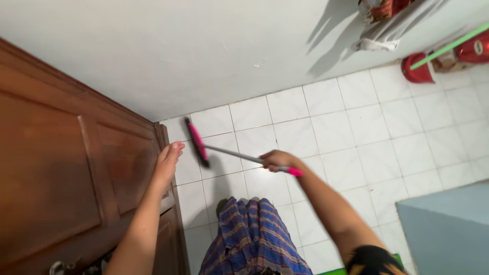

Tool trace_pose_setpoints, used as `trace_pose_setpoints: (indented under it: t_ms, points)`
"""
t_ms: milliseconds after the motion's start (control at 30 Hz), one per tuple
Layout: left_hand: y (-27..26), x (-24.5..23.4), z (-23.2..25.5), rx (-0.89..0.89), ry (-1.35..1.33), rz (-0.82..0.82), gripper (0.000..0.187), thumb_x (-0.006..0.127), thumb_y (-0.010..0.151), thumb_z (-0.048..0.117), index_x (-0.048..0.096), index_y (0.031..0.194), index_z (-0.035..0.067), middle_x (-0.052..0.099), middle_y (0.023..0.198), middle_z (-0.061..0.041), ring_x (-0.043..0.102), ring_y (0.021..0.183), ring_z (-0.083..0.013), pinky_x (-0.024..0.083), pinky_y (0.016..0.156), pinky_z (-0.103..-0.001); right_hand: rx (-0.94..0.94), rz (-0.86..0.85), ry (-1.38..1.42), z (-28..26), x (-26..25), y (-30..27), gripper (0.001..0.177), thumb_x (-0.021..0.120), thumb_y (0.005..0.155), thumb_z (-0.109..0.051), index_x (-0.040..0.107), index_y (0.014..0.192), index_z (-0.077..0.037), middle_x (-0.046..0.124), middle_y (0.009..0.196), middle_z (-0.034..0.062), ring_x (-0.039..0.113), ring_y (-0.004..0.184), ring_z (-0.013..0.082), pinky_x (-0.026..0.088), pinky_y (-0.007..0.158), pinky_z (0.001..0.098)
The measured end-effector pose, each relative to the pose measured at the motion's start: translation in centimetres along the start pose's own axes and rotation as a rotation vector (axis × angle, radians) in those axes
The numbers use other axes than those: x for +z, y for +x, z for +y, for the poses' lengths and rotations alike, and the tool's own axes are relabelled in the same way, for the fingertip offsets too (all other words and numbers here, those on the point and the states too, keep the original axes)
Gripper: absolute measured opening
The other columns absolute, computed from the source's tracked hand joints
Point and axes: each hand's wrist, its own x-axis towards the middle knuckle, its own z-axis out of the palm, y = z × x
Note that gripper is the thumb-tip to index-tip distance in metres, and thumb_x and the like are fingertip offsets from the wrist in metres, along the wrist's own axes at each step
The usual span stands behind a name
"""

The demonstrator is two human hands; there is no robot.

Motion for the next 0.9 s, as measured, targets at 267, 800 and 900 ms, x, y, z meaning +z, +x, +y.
trace_pose_setpoints:
  t_ms: [267,800,900]
  points:
    - [2.0,-2.6,-0.4,-0.023,-0.015,-0.015,0.065,0.040,0.103,0.051,0.050,0.145,0.003,0.059,0.145,-0.014,0.054,0.136,-0.0276,0.037,0.115,-0.043,0.005,0.126,0.572,1.0,11.2,13.8,0.061,0.061,0.084,0.009,0.048,0.144,0.009,0.066,0.080,0.0151,0.052,0.052,0.0117,0.040,0.040,0.0251]
    - [5.1,-2.6,1.4,0.022,-0.003,-0.090,0.065,0.041,0.103,0.053,0.050,0.144,0.003,0.059,0.146,-0.014,0.053,0.137,-0.0269,0.036,0.115,-0.042,0.074,0.574,0.246,8.0,-4.8,-6.1,0.028,0.064,0.091,-0.002,0.063,0.111,0.018,0.058,0.070,0.0103,0.052,0.051,0.0137,0.043,0.043,0.0279]
    - [4.8,-4.1,1.1,0.022,-0.011,-0.032,0.065,0.041,0.102,0.053,0.052,0.144,0.004,0.060,0.145,-0.013,0.054,0.136,-0.0272,0.037,0.114,-0.043,0.153,0.480,0.175,4.6,-5.8,-11.7,0.040,0.063,0.088,-0.001,0.062,0.127,0.009,0.059,0.071,0.0077,0.048,0.052,0.0112,0.037,0.043,0.0256]
